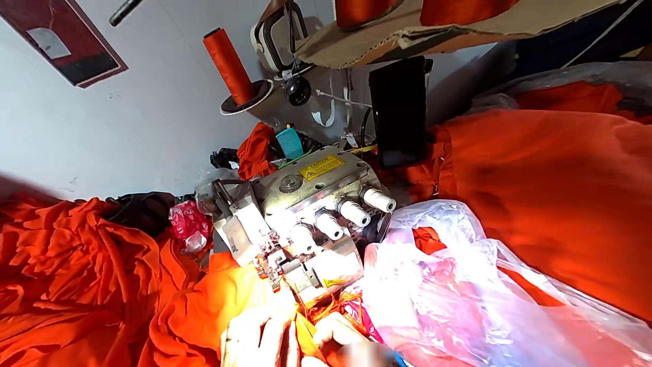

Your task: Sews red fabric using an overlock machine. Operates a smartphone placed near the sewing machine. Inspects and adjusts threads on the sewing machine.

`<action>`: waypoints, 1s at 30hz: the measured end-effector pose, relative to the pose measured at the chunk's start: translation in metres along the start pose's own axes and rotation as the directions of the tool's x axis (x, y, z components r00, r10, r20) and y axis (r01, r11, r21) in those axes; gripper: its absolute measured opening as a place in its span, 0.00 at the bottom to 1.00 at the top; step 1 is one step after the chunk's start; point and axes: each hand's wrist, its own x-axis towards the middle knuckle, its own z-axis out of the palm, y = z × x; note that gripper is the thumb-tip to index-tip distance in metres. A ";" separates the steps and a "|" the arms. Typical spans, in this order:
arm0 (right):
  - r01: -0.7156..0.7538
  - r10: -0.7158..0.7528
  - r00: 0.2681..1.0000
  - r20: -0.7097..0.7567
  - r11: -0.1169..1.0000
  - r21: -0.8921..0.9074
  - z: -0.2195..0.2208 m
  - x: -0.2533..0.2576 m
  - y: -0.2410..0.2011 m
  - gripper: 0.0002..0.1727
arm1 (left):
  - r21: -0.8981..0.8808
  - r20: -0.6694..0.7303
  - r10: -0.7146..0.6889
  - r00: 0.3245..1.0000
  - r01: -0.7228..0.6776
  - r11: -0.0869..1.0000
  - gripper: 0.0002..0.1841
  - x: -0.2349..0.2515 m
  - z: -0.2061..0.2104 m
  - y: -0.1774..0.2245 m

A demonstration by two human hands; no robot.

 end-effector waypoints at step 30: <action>-0.011 0.015 0.995 -0.098 0.999 0.045 0.006 0.010 -0.004 0.04 | -0.158 0.014 -0.169 0.986 0.169 0.973 0.07 0.012 -0.001 0.004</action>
